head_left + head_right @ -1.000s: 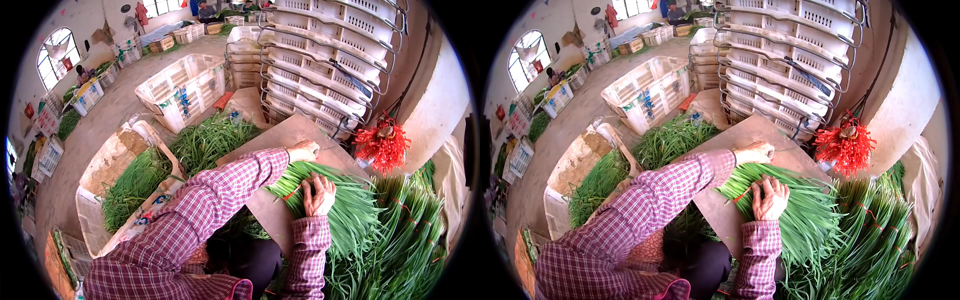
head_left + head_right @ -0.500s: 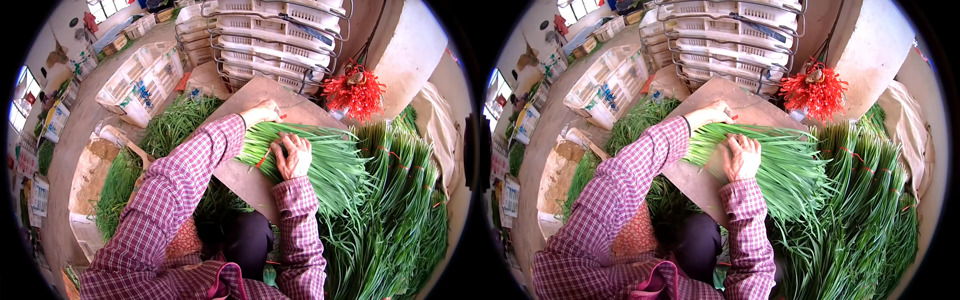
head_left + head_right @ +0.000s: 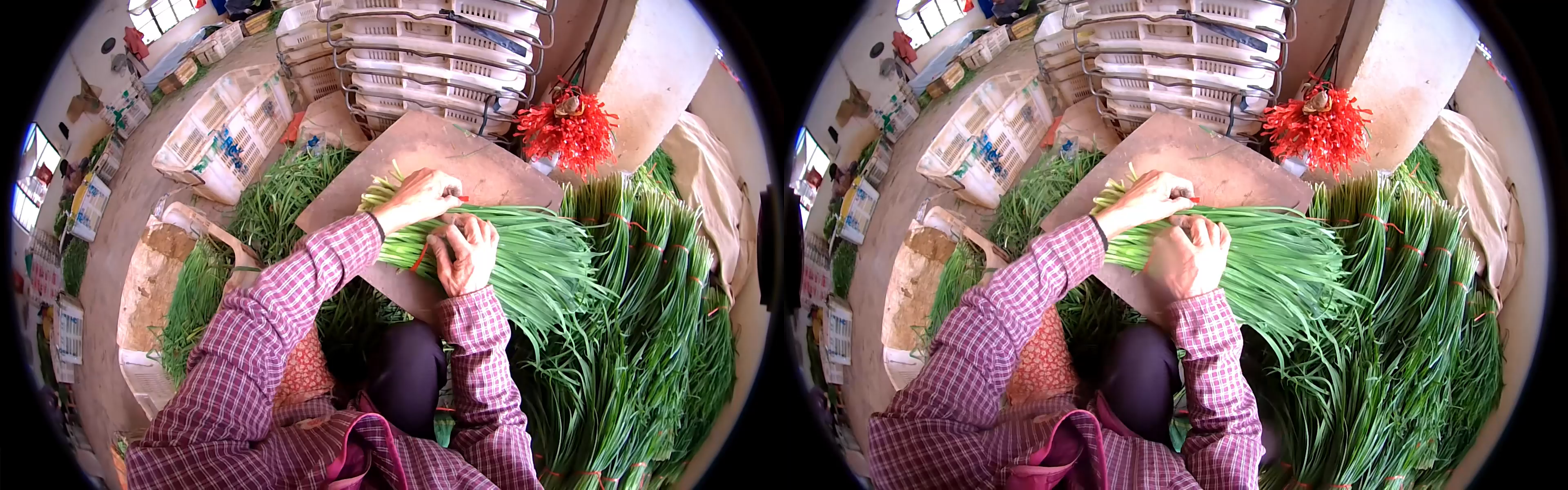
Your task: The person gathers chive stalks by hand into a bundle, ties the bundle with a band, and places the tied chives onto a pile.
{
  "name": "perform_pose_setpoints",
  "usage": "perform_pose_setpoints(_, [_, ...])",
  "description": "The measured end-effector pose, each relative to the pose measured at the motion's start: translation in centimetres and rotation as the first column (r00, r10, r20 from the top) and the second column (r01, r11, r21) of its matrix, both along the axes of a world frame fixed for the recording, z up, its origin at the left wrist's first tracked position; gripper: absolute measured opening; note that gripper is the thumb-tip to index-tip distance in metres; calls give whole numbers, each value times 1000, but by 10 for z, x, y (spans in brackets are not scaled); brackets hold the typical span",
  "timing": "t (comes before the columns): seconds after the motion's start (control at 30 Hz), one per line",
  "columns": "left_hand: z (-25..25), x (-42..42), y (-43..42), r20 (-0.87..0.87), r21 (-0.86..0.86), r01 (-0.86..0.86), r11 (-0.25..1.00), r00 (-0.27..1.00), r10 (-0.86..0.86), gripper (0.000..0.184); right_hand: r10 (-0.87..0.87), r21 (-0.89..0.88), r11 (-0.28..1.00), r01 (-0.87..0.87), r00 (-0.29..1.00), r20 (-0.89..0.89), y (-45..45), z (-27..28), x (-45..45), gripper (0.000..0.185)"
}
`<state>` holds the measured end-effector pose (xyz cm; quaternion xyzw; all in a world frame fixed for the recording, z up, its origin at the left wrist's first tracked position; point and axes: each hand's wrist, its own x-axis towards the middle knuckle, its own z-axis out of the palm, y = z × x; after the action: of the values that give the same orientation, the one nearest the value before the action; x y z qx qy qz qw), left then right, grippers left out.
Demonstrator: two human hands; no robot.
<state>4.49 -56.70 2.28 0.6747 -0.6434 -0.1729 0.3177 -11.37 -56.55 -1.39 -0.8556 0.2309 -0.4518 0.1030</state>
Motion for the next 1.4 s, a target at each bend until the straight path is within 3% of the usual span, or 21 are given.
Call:
perform_pose_setpoints(0.03, [0,-7,16,-12,-92,-6,996,1000,5,18,15,-6,1000,-15,1000,10,12,6,-5,12])
perform_pose_setpoints(0.1, [2,-21,45,-41,-57,-69,996,997,67,18,26,6,1000,-27,999,25,27,1,-15,12])
perform_pose_setpoints(0.17, [-14,-32,69,-162,-125,-128,984,981,107,15,45,15,999,-46,998,54,44,11,-30,13])
perform_pose_setpoints(0.23, [-19,-51,92,-209,-83,-193,978,963,172,13,14,132,991,-25,997,80,57,11,-45,12])
perform_pose_setpoints(0.27, [-21,-58,98,-188,-188,-203,961,968,167,12,-43,203,979,23,995,94,58,2,-49,12])
perform_pose_setpoints(0.4, [-8,-72,113,-161,-183,-218,959,969,190,11,20,238,971,-37,997,71,59,14,-55,13])
perform_pose_setpoints(0.43, [-11,-72,114,-164,-184,-215,959,969,186,11,9,343,939,-13,1000,14,57,9,-55,16])
perform_pose_setpoints(0.77, [-22,-64,122,-299,-224,-144,964,952,72,11,-36,332,942,56,997,-65,55,13,-49,19])
perform_pose_setpoints(1.1, [-25,-62,122,-298,-200,-128,971,953,65,6,-41,346,935,76,993,-107,52,12,-46,20])
perform_pose_setpoints(1.17, [-31,-61,120,-295,-287,-130,949,955,41,5,-41,357,931,81,992,-119,52,13,-47,21])
perform_pose_setpoints(1.4, [-28,-61,125,-314,-290,-98,952,949,2,5,-27,405,909,98,984,-177,53,16,-48,22])
